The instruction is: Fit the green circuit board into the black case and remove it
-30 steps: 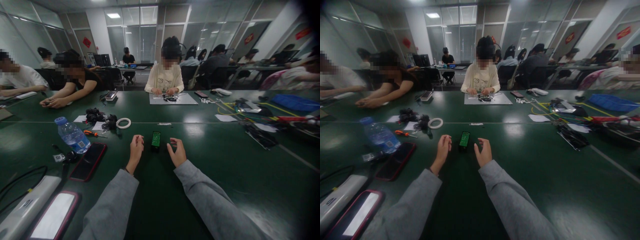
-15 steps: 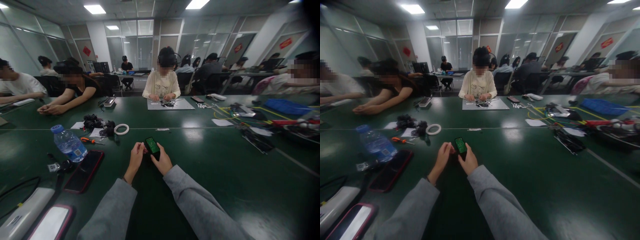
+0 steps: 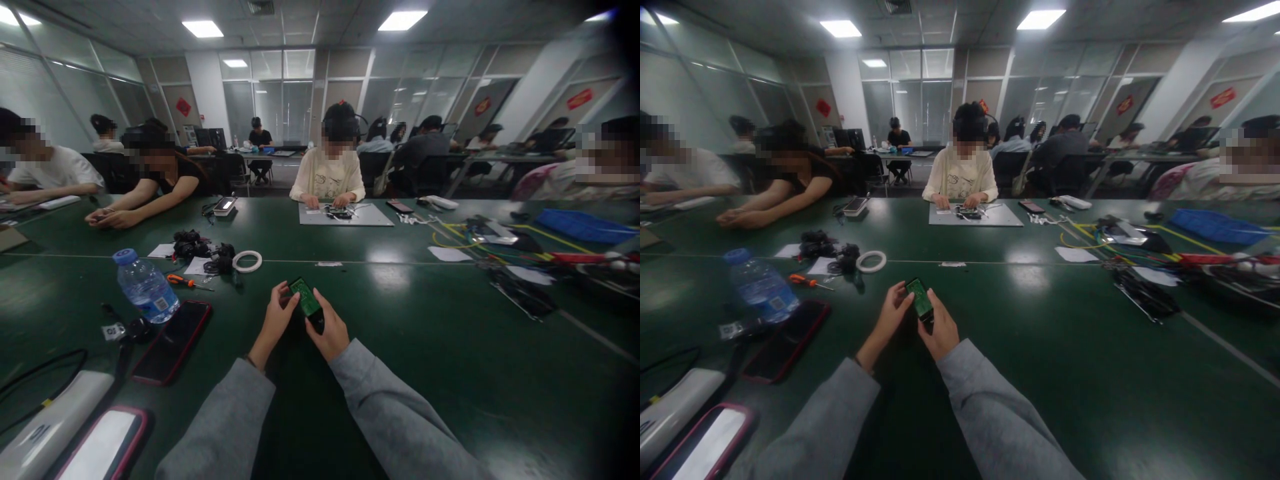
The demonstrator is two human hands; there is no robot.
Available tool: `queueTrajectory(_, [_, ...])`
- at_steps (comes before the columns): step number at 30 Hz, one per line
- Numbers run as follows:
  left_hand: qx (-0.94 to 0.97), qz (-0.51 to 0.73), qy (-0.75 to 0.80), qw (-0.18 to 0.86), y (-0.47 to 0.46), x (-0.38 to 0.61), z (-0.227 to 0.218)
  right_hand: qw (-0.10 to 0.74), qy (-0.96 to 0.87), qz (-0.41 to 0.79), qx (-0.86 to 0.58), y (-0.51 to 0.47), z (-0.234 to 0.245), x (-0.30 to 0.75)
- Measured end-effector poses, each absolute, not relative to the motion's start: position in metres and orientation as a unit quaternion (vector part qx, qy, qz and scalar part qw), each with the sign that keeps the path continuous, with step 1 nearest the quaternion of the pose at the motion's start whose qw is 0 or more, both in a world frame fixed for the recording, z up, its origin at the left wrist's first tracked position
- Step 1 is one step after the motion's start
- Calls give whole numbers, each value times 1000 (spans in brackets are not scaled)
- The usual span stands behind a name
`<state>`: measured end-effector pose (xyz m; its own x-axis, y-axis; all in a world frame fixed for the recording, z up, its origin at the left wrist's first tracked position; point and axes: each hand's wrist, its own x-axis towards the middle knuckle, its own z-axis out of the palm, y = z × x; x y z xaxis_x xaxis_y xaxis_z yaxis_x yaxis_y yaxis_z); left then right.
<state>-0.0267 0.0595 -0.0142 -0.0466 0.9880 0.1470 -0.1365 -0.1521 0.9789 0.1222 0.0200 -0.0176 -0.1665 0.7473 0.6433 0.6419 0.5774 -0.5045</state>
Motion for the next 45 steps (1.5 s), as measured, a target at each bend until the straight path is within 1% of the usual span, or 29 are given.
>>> queueTrajectory(6, [432,560,357,610,50,-24,-6,479,-757,52,-442,18,-12,121])
queueTrajectory(13, [389,548,348,654,48,-24,-6,472,-764,67,-434,20,-12,122])
queueTrajectory(17, [399,555,348,642,49,-26,-5,473,-769,92,-420,21,-11,121])
queueTrajectory(20, [419,566,349,618,49,-25,-4,483,-755,141,-421,21,-9,120])
queueTrajectory(26, [459,563,344,595,49,-22,1,544,-623,342,-446,32,-20,124])
queueTrajectory(28, [465,559,343,595,48,-22,4,545,-599,375,-450,36,-24,127])
queueTrajectory(34, [496,540,334,592,47,-22,7,522,-627,376,-439,37,-27,129])
queueTrajectory(45, [517,519,331,594,43,-22,11,519,-630,386,-429,36,-23,127])
